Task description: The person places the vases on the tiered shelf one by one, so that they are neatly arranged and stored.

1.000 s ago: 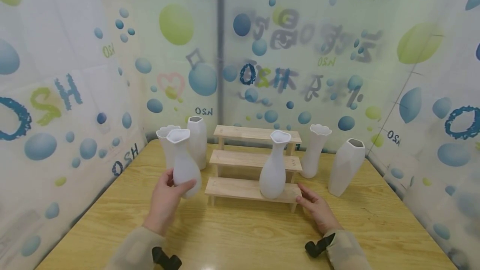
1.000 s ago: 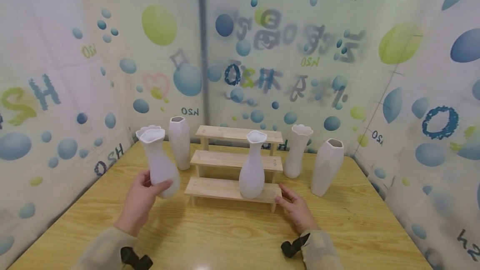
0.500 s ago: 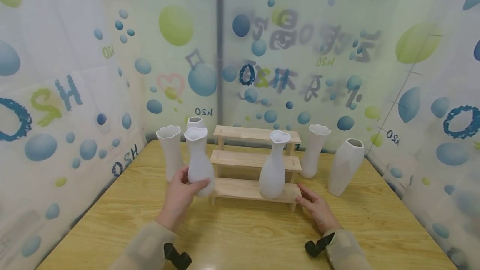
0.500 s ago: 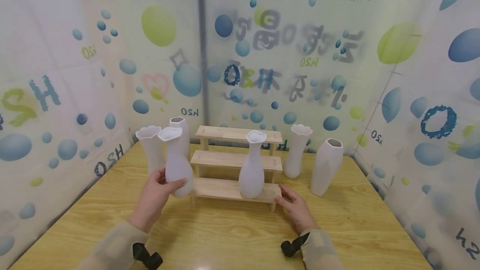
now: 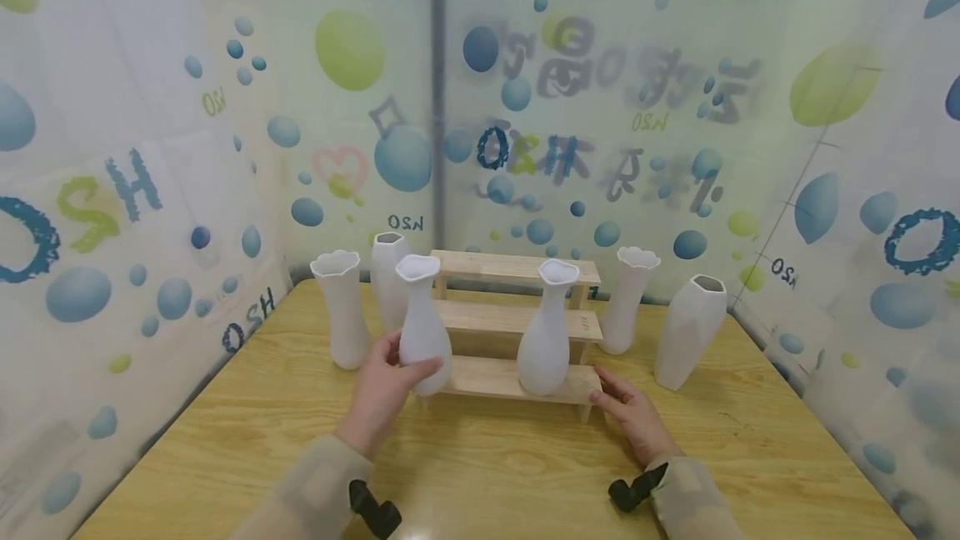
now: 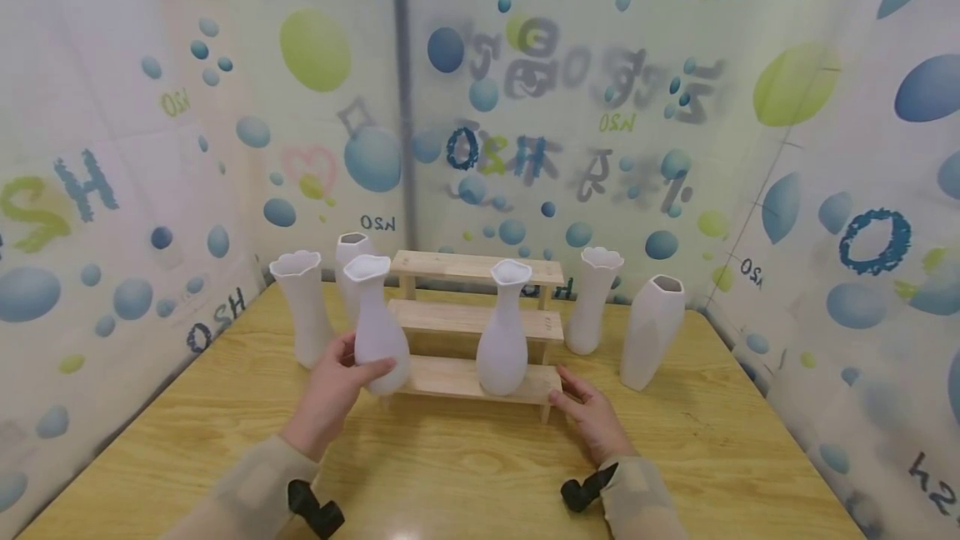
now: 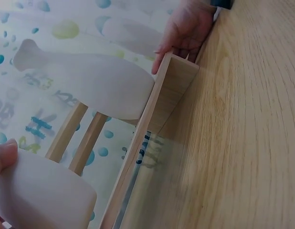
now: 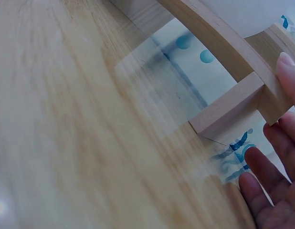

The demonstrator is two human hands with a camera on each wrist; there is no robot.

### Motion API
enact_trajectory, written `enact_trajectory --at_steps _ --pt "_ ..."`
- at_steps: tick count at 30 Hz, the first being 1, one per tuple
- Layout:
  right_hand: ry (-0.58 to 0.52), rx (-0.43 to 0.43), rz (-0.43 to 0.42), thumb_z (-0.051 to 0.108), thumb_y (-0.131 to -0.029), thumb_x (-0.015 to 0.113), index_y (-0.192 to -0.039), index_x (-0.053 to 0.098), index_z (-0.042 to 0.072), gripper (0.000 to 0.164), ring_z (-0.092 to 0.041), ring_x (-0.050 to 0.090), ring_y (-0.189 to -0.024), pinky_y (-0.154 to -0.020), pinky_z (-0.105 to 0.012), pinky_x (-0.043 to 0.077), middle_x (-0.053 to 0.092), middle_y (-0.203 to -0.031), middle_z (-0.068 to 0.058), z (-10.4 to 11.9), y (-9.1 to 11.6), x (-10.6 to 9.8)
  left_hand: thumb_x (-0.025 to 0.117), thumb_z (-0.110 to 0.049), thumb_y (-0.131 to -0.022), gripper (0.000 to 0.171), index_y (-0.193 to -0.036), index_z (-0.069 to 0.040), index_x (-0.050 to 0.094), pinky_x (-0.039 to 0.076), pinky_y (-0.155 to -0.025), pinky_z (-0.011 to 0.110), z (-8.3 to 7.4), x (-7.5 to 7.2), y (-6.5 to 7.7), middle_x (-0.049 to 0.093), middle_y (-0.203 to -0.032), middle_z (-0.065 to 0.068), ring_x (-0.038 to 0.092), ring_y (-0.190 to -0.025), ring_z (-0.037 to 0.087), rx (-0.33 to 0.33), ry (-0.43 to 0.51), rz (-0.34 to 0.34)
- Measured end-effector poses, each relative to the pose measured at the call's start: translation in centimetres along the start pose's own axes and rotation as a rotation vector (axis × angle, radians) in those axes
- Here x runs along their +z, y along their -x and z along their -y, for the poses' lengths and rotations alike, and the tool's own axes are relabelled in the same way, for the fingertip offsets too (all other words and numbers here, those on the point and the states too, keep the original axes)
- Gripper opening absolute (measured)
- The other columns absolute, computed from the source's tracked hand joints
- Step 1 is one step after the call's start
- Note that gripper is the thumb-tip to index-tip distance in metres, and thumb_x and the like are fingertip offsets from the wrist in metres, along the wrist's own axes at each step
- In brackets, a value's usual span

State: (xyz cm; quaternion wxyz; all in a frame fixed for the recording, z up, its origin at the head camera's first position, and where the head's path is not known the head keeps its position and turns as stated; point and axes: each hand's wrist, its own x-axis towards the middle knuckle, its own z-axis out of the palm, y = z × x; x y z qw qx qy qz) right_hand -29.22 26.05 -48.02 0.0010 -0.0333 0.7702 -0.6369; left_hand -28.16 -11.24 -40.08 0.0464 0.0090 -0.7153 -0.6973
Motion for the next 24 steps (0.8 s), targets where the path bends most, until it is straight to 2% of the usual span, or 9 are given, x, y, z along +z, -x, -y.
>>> enact_trajectory --at_steps 12,24 --pt "-0.022 0.015 -0.005 0.021 -0.095 0.063 -0.148 0.036 0.004 0.062 -0.032 0.027 -0.139 -0.112 -0.054 0.019 0.032 -0.152 -0.018 -0.2 -0.1 0.0 0.084 -0.016 -0.074 0.071 -0.135 -0.010 0.047 0.041 -0.099 0.050 0.3 1.6 -0.4 0.050 -0.132 0.011 0.046 -0.121 0.030 0.004 0.022 0.017" --pt "-0.004 0.028 -0.012 0.024 -0.094 0.064 -0.148 0.037 0.007 0.062 -0.033 0.027 -0.139 -0.112 -0.055 0.019 0.032 -0.153 -0.016 -0.3 -0.2 0.0 0.085 -0.023 -0.073 0.075 -0.135 -0.012 0.046 0.038 -0.102 0.052 0.4 3.0 -0.8 0.048 -0.134 0.010 0.045 -0.124 0.031 -0.016 0.021 0.044"
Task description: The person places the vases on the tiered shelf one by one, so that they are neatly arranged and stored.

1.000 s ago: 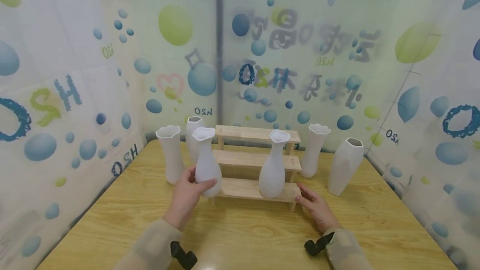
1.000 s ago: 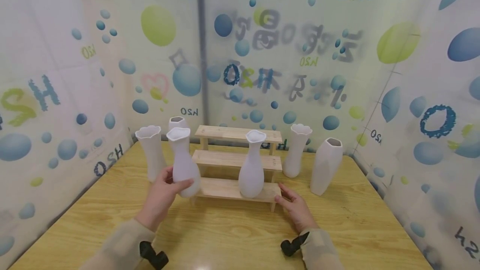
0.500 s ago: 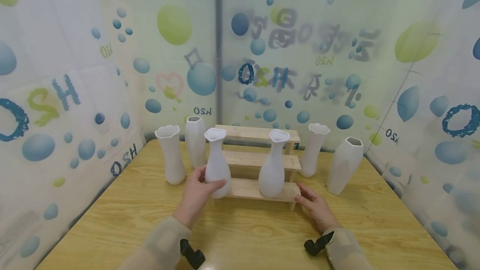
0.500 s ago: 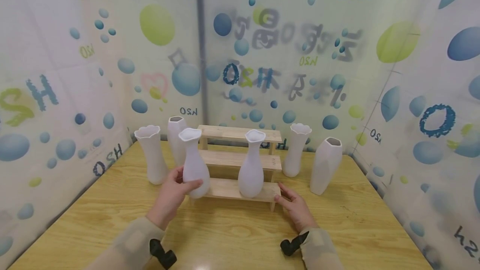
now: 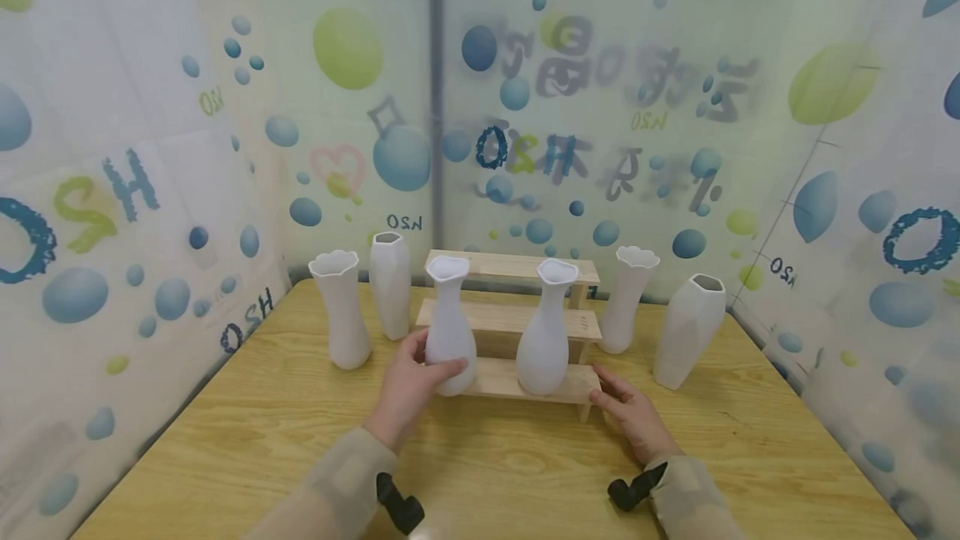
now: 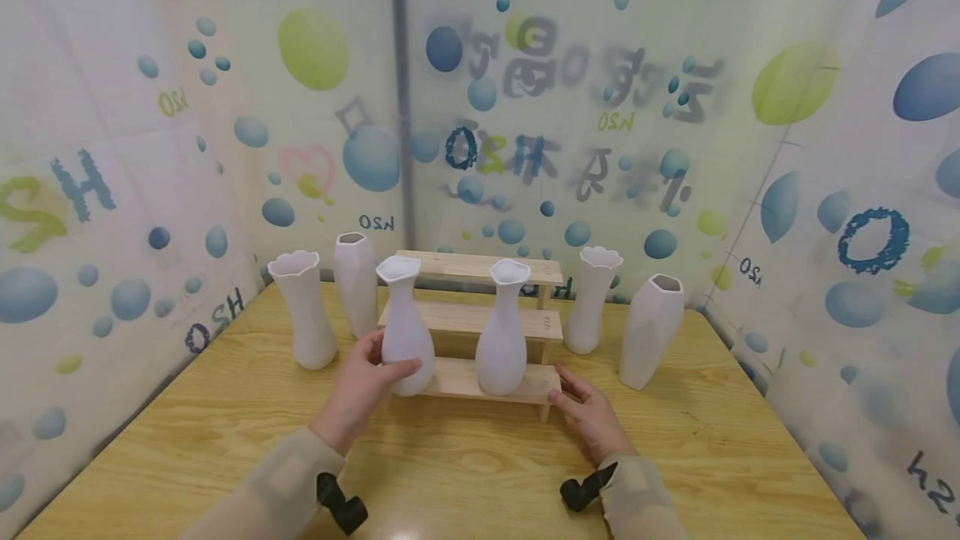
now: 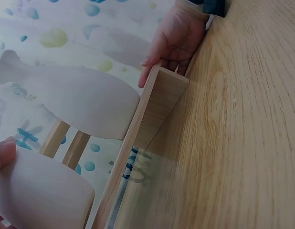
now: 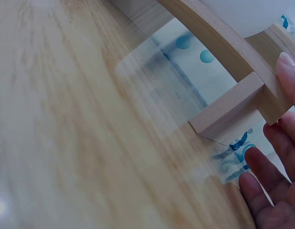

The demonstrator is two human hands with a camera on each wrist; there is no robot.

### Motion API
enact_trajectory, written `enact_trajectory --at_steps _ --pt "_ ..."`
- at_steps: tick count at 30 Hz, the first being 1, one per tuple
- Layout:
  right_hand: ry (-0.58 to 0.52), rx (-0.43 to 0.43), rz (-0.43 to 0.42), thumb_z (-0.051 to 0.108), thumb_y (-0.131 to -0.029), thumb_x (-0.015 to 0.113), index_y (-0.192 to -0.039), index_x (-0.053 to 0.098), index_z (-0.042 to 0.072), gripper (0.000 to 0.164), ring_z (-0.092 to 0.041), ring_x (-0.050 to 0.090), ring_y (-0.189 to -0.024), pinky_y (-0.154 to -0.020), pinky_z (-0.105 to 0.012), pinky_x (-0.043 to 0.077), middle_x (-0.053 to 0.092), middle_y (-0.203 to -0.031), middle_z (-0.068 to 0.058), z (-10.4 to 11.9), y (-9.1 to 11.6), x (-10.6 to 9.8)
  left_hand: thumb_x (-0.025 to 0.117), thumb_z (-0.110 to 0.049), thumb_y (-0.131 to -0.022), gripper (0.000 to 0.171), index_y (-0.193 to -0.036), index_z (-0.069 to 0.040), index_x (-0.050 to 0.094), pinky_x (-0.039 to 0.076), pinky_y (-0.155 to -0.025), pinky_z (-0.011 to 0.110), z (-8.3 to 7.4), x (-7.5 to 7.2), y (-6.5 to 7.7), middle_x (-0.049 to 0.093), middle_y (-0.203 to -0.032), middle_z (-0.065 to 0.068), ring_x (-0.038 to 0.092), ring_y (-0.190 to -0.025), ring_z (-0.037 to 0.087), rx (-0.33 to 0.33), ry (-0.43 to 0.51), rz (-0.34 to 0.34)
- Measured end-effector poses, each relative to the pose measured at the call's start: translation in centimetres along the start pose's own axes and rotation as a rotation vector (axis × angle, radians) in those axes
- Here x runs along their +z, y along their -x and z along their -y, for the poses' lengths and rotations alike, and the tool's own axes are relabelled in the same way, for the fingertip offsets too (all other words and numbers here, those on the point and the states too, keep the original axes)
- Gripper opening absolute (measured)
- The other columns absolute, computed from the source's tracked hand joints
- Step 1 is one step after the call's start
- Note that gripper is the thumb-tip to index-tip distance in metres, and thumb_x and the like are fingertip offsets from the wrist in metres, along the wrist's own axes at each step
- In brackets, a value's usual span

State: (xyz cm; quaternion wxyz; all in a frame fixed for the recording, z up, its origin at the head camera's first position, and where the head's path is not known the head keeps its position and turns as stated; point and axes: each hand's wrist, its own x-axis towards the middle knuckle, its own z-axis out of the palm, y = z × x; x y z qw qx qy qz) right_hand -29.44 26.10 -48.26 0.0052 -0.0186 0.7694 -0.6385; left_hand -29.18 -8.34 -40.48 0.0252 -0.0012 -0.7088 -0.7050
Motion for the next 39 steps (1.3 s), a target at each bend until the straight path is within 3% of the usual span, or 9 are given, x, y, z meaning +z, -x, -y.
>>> enact_trajectory --at_steps 13,23,39 --pt "-0.003 -0.002 0.002 0.025 -0.094 0.064 -0.148 0.037 0.006 0.063 -0.034 0.025 -0.141 -0.112 -0.055 0.019 0.030 -0.154 -0.015 0.0 0.0 0.0 0.085 -0.020 -0.073 0.071 -0.133 -0.011 0.049 0.039 -0.102 0.052 0.7 1.6 -0.7 0.051 -0.131 0.011 0.047 -0.121 0.030 0.014 0.011 -0.003" --pt "-0.004 -0.010 -0.006 0.023 -0.093 0.065 -0.147 0.039 0.005 0.062 -0.033 0.027 -0.140 -0.112 -0.053 0.020 0.033 -0.152 -0.015 -0.1 -0.2 0.0 0.086 -0.028 -0.072 0.076 -0.135 -0.015 0.047 0.038 -0.103 0.053 0.5 2.4 -1.2 0.050 -0.133 0.008 0.046 -0.124 0.029 -0.004 -0.047 -0.004" --pt "-0.002 -0.005 -0.009 0.024 -0.093 0.065 -0.147 0.039 0.006 0.063 -0.033 0.027 -0.140 -0.112 -0.054 0.021 0.032 -0.152 -0.016 -0.1 -0.1 0.0 0.085 -0.023 -0.073 0.074 -0.135 -0.013 0.047 0.037 -0.104 0.054 0.4 4.0 -1.3 0.051 -0.133 0.008 0.046 -0.125 0.030 0.015 -0.015 0.029"
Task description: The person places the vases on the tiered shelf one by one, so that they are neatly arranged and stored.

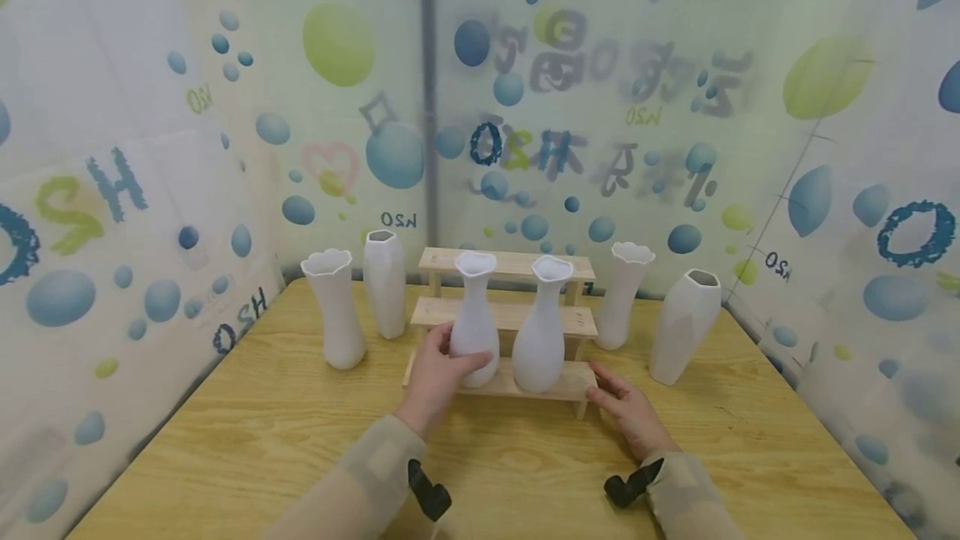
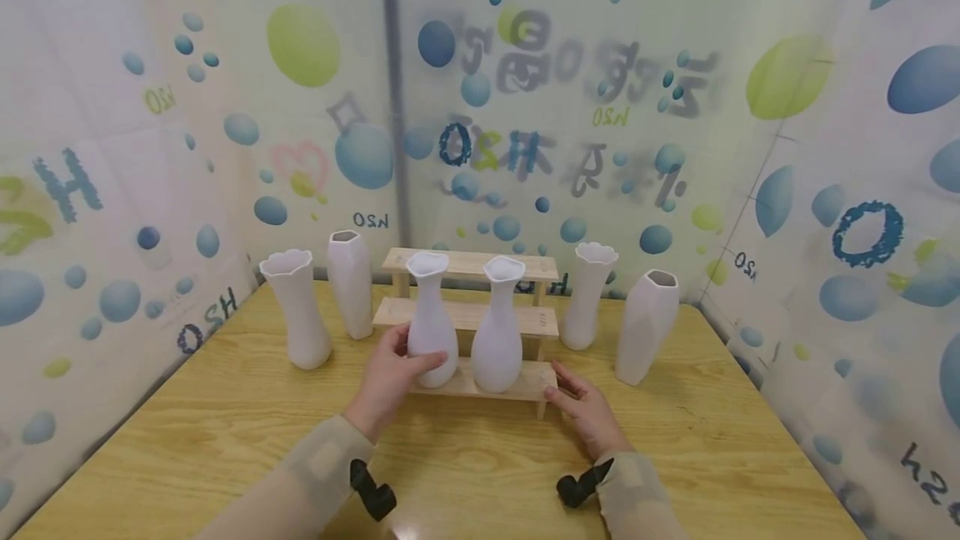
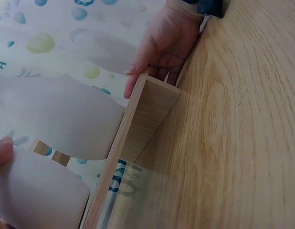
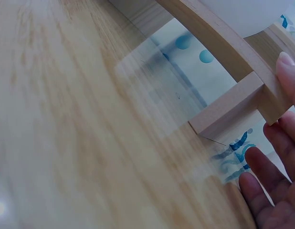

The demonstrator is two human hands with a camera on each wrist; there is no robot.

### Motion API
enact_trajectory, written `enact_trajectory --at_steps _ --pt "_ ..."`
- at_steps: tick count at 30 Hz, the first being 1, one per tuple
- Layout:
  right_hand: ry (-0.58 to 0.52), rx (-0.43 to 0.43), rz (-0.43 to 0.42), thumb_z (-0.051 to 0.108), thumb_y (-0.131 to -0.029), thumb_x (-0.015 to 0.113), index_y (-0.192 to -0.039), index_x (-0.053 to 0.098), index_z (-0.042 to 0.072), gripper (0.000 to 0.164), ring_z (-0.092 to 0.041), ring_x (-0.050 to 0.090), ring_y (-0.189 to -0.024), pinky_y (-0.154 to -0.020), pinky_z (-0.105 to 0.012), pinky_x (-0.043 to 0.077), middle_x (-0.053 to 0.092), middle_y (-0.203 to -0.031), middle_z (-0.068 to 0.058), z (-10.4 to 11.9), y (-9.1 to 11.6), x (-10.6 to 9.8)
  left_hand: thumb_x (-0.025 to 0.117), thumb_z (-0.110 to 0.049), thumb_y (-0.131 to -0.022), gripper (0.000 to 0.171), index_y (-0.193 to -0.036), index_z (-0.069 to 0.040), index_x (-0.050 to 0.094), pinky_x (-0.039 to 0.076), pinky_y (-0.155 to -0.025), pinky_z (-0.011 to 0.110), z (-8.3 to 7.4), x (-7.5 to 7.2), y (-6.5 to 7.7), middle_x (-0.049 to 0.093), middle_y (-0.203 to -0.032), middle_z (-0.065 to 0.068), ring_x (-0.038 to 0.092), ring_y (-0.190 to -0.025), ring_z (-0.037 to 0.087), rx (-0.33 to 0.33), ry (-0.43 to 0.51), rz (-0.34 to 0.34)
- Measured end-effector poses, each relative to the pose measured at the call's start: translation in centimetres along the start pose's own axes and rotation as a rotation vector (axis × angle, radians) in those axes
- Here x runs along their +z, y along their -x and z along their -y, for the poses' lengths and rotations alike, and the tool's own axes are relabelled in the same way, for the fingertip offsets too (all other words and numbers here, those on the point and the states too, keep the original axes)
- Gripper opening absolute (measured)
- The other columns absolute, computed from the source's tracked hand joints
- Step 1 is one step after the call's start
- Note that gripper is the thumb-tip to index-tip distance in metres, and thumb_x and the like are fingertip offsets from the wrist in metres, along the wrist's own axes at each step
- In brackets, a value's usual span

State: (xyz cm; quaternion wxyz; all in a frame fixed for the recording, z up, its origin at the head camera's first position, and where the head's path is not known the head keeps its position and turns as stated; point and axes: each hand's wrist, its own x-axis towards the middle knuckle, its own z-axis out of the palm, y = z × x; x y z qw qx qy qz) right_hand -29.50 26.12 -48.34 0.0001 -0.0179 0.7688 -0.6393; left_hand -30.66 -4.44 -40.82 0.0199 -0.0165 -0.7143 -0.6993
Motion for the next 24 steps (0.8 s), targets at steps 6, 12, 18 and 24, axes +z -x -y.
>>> enact_trajectory --at_steps 6,12,18,24 --pt "-0.005 0.000 -0.002 0.024 -0.092 0.065 -0.147 0.039 0.006 0.063 -0.034 0.027 -0.140 -0.112 -0.053 0.020 0.033 -0.152 -0.016 0.10 -0.03 -0.01 0.085 -0.024 -0.073 0.074 -0.135 -0.013 0.048 0.037 -0.103 0.055 0.30 0.23 -0.20 0.051 -0.134 0.008 0.046 -0.125 0.030 0.008 -0.016 -0.001" --pt "-0.009 -0.005 0.003 0.023 -0.093 0.064 -0.147 0.037 0.004 0.063 -0.034 0.027 -0.140 -0.112 -0.053 0.020 0.033 -0.152 -0.016 0.40 0.06 -0.02 0.086 -0.023 -0.073 0.075 -0.136 -0.015 0.047 0.037 -0.103 0.056 0.33 0.30 -0.23 0.050 -0.134 0.007 0.045 -0.126 0.030 0.001 -0.013 0.005" --pt "-0.002 -0.001 0.005 0.024 -0.093 0.064 -0.147 0.037 0.005 0.063 -0.035 0.027 -0.140 -0.112 -0.055 0.020 0.032 -0.153 -0.016 0.48 0.11 -0.11 0.084 -0.025 -0.074 0.077 -0.139 -0.014 0.044 0.037 -0.102 0.056 0.39 0.27 -0.25 0.047 -0.137 0.009 0.043 -0.127 0.032 0.010 -0.050 0.021" --pt "0.000 -0.001 0.006 0.024 -0.093 0.065 -0.147 0.037 0.005 0.064 -0.034 0.028 -0.139 -0.112 -0.054 0.020 0.032 -0.152 -0.016 0.31 0.07 -0.10 0.083 -0.029 -0.076 0.080 -0.142 -0.016 0.039 0.036 -0.103 0.056 0.54 0.12 -0.09 0.044 -0.140 0.008 0.041 -0.129 0.031 0.008 -0.087 0.048"
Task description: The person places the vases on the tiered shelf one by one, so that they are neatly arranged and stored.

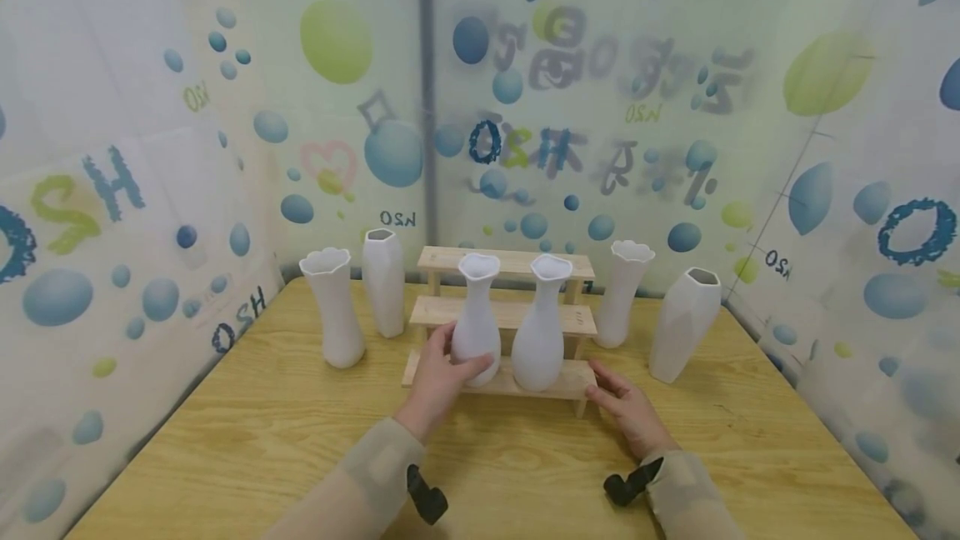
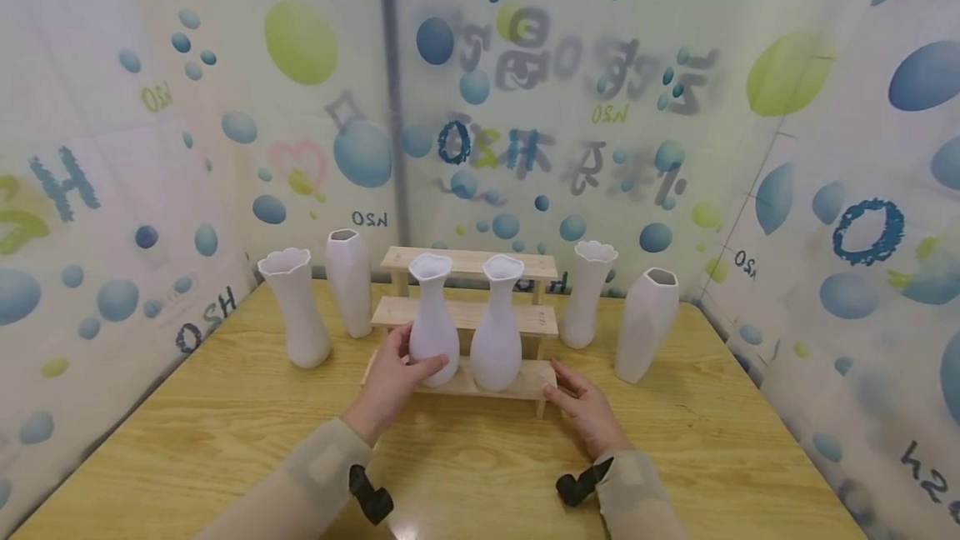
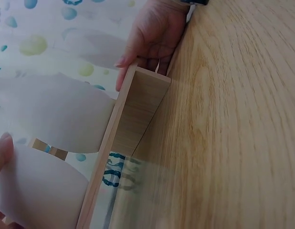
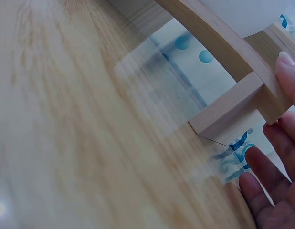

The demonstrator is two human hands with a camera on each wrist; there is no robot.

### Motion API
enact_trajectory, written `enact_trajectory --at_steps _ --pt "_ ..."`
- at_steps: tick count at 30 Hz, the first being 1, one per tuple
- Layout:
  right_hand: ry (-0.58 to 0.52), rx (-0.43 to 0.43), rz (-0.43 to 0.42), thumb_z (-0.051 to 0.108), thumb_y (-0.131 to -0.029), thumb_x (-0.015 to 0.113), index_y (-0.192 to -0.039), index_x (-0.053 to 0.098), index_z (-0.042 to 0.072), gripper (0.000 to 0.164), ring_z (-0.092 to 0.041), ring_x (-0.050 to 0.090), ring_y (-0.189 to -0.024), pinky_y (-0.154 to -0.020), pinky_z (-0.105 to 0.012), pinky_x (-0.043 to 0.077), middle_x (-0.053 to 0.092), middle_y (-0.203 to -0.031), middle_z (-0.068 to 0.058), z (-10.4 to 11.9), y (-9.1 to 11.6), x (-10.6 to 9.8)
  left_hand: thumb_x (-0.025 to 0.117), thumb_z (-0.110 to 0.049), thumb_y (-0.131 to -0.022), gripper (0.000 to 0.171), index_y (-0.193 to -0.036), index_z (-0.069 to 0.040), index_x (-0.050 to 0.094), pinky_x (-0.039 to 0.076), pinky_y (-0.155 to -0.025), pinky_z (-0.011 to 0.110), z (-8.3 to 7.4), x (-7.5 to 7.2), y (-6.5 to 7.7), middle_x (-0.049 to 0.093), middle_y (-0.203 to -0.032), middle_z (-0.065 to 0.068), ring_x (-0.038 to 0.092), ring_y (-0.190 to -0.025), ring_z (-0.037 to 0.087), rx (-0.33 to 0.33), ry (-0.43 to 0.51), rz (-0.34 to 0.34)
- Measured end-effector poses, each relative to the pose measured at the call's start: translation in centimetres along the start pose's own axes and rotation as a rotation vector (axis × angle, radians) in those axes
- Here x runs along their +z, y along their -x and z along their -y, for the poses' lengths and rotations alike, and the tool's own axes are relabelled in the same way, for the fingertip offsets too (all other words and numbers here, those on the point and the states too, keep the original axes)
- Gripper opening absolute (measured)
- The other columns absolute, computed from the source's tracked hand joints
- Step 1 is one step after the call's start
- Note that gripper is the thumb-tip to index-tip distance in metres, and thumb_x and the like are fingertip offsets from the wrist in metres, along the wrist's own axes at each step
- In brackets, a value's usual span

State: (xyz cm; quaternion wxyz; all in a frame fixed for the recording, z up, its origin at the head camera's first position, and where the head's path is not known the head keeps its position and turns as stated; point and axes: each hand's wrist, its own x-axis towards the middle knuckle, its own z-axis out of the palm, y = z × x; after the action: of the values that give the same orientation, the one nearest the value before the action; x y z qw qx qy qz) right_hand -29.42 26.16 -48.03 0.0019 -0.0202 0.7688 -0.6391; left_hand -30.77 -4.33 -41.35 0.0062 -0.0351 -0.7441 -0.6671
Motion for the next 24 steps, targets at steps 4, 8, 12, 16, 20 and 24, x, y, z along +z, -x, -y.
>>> enact_trajectory --at_steps 4,8,12,16,20,24 --pt "-0.005 -0.004 0.002 0.022 -0.094 0.064 -0.148 0.037 0.005 0.063 -0.034 0.028 -0.139 -0.112 -0.053 0.020 0.032 -0.152 -0.015 0.1 0.2 0.1 0.082 -0.034 -0.077 0.084 -0.145 -0.016 0.035 0.037 -0.103 0.054 0.0 -0.6 0.6 0.039 -0.145 0.011 0.038 -0.131 0.034 -0.002 -0.027 0.030" --pt "-0.002 -0.004 0.000 0.021 -0.094 0.063 -0.148 0.036 0.005 0.062 -0.034 0.027 -0.140 -0.112 -0.053 0.020 0.032 -0.153 -0.016 0.2 0.3 0.1 0.077 -0.046 -0.079 0.087 -0.147 -0.014 0.033 0.034 -0.104 0.057 0.3 -1.8 1.5 0.031 -0.149 0.015 0.028 -0.137 0.037 -0.008 -0.047 0.024" --pt "0.001 -0.007 -0.001 0.021 -0.095 0.062 -0.148 0.035 0.005 0.061 -0.035 0.026 -0.140 -0.113 -0.053 0.020 0.030 -0.153 -0.015 0.1 0.3 0.1 0.072 -0.049 -0.082 0.085 -0.147 -0.010 0.033 0.032 -0.106 0.057 0.6 -3.4 2.3 0.030 -0.151 0.015 0.025 -0.138 0.036 -0.004 -0.033 -0.011" --pt "0.004 -0.014 0.000 0.021 -0.095 0.062 -0.148 0.035 0.005 0.061 -0.034 0.026 -0.140 -0.113 -0.052 0.020 0.030 -0.153 -0.015 0.1 0.2 0.0 0.069 -0.038 -0.088 0.072 -0.143 -0.005 0.037 0.033 -0.105 0.054 0.5 -5.3 2.9 0.034 -0.148 0.016 0.028 -0.135 0.035 0.018 -0.029 -0.063" --pt "-0.002 -0.018 0.004 0.020 -0.095 0.062 -0.148 0.035 0.004 0.061 -0.033 0.027 -0.140 -0.112 -0.051 0.020 0.030 -0.153 -0.015 0.0 0.1 0.0 0.067 -0.038 -0.090 0.070 -0.143 -0.003 0.035 0.034 -0.104 0.052 0.8 -7.7 3.0 0.033 -0.146 0.014 0.028 -0.133 0.034 0.003 -0.017 -0.122" --pt "-0.007 -0.013 0.008 0.020 -0.095 0.062 -0.148 0.035 0.004 0.061 -0.033 0.027 -0.140 -0.112 -0.051 0.020 0.030 -0.154 -0.015 -0.1 0.0 -0.1 0.065 -0.048 -0.089 0.075 -0.143 -0.006 0.035 0.036 -0.101 0.046 1.4 -10.2 2.5 0.037 -0.143 0.013 0.033 -0.130 0.030 -0.025 -0.021 -0.253"
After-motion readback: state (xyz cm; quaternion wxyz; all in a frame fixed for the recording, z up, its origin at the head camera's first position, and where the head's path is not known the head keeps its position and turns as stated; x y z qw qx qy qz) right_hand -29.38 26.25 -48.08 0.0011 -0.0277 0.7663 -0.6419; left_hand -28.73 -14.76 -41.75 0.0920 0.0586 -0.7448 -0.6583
